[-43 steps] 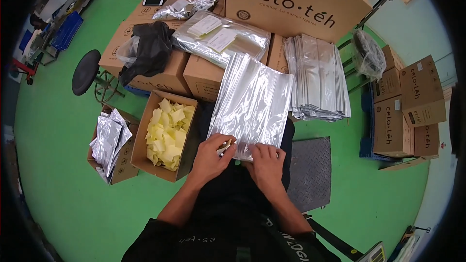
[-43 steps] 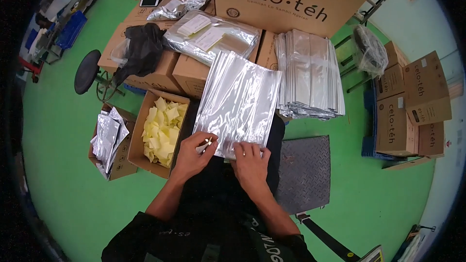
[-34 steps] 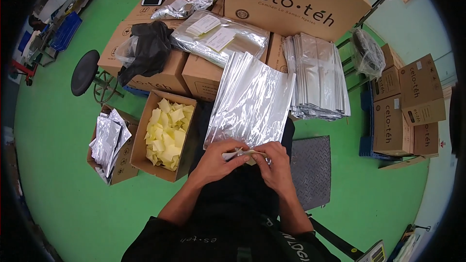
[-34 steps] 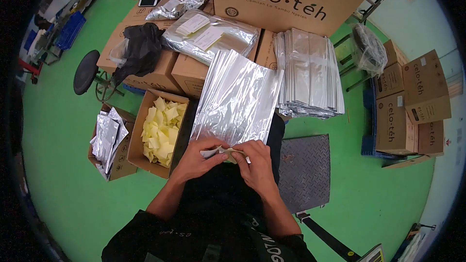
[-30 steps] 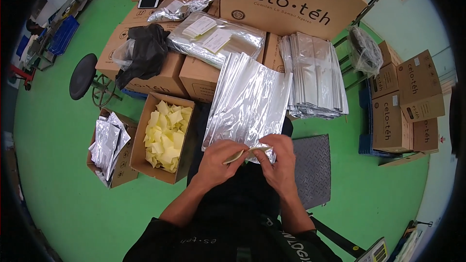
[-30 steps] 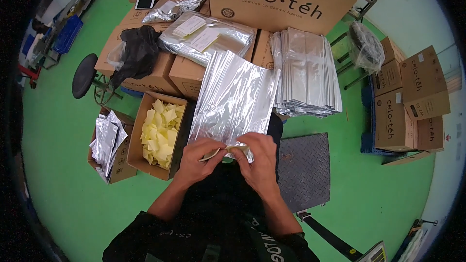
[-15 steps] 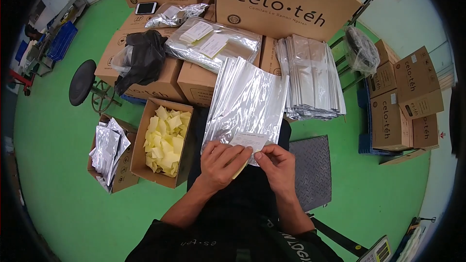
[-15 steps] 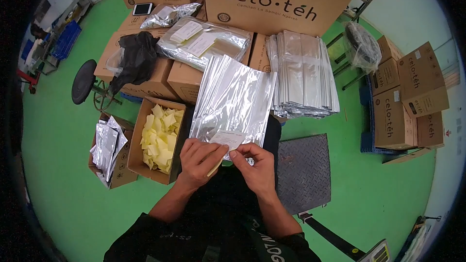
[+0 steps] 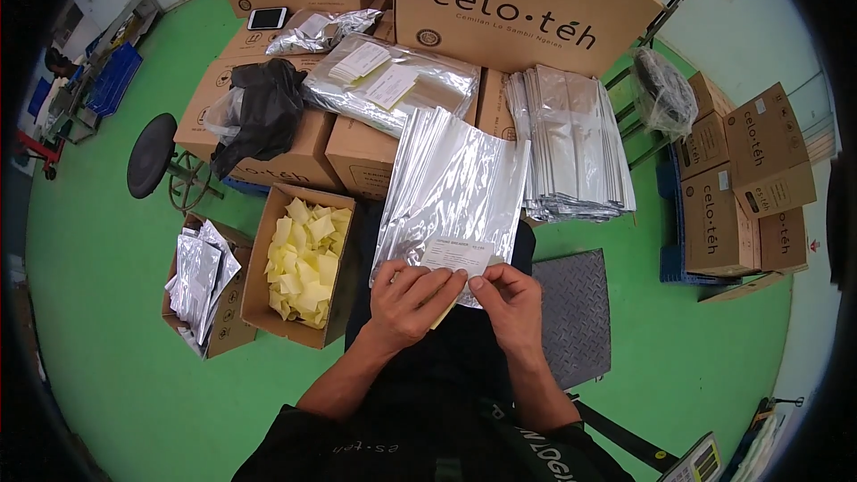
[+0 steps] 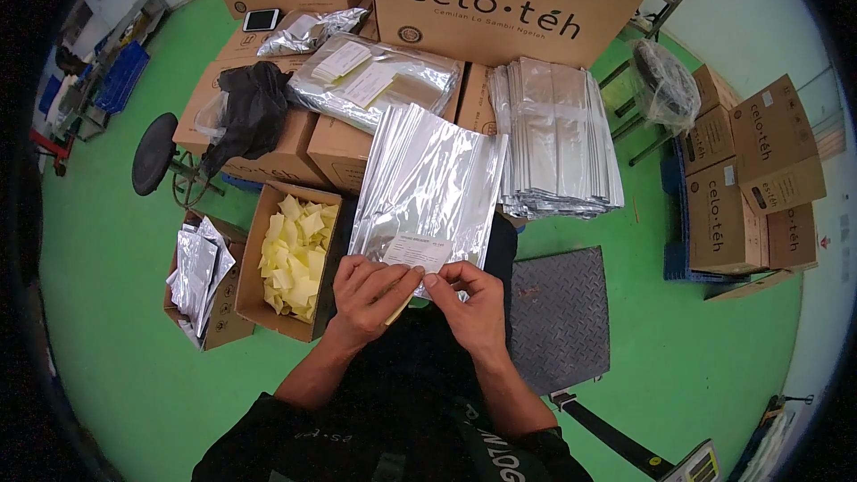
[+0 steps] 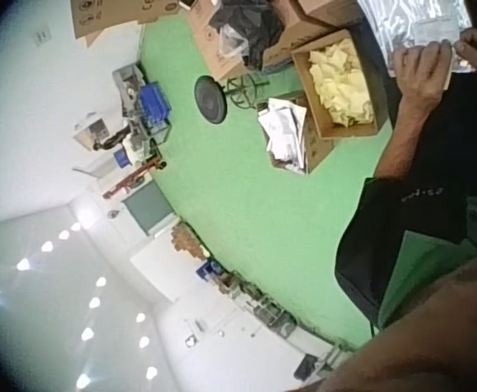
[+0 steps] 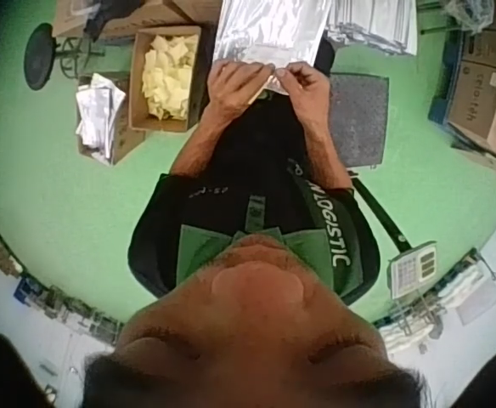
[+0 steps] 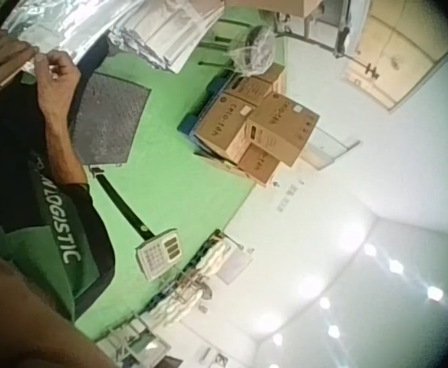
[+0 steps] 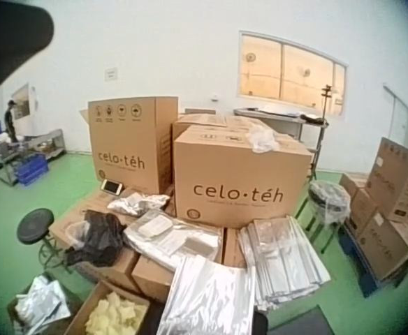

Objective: Peel and apply adhesive labels to silver foil packaging bags in a warehouse setting.

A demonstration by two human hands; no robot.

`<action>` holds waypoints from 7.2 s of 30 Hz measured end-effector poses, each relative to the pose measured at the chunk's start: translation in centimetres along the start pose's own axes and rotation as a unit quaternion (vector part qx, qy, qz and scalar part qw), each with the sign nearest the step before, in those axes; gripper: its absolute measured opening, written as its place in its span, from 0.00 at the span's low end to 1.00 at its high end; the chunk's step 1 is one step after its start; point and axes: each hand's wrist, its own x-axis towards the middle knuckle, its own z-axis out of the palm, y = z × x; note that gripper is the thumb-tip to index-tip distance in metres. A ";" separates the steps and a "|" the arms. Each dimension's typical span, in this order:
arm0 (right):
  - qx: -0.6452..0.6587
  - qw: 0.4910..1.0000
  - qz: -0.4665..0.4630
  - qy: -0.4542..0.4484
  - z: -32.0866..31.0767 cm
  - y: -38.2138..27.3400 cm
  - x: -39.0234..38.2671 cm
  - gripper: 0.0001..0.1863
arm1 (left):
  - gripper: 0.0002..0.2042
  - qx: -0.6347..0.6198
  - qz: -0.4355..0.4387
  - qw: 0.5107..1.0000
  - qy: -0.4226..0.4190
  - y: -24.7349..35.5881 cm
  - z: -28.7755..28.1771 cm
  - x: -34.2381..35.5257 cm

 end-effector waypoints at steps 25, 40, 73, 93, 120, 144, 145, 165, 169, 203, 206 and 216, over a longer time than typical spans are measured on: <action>-0.358 0.888 -0.286 -0.030 -0.9 -1.8 0.5 0.08 | 0.07 -0.457 -0.382 0.779 -0.198 -0.4 -2.1 2.2; 0.392 0.915 -0.039 0.087 -3.9 2.8 2.4 0.04 | 0.13 -0.714 -0.485 0.499 0.080 -1.5 0.3 -1.0; -0.334 0.941 -0.030 0.041 -2.0 4.7 11.7 0.15 | 0.17 0.110 0.046 0.941 -0.316 -7.6 6.5 2.8; 0.035 0.998 -0.046 0.023 2.5 2.4 6.2 0.17 | 0.23 -0.355 -0.332 0.838 -0.249 -2.5 0.7 2.9; -0.257 0.913 -0.212 0.233 -3.1 1.6 5.1 0.06 | 0.18 -0.236 -0.569 0.787 0.042 -13.5 -2.7 -8.5; -0.128 0.972 -0.117 0.158 -5.5 4.5 5.3 0.11 | 0.10 -0.232 -0.665 0.479 0.523 -32.0 -23.4 -41.8; -0.150 0.969 -0.107 0.163 -5.5 4.4 5.2 0.11 | 0.09 -0.215 -0.694 0.440 0.527 -32.2 -23.4 -43.1; -0.237 0.934 -0.264 -0.038 0.9 -2.1 1.2 0.12 | 0.10 -0.424 -0.324 0.812 -0.237 -2.8 -2.8 2.5; -0.307 0.904 -0.296 -0.027 0.0 -2.6 1.5 0.08 | 0.09 -0.372 -0.256 0.869 -0.201 -2.4 -2.1 3.1; -0.308 0.914 -0.213 -0.157 0.4 -1.9 0.8 0.08 | 0.13 -0.344 -0.084 0.859 -0.370 -3.7 -3.6 2.8; -0.303 0.901 -0.276 -0.139 1.0 -1.4 0.6 0.08 | 0.13 -0.326 -0.081 0.867 -0.368 -3.5 -3.6 2.5; -0.300 0.914 -0.271 -0.035 0.6 1.3 1.1 0.06 | 0.12 -0.243 -0.100 0.906 -0.332 -3.1 -2.0 1.9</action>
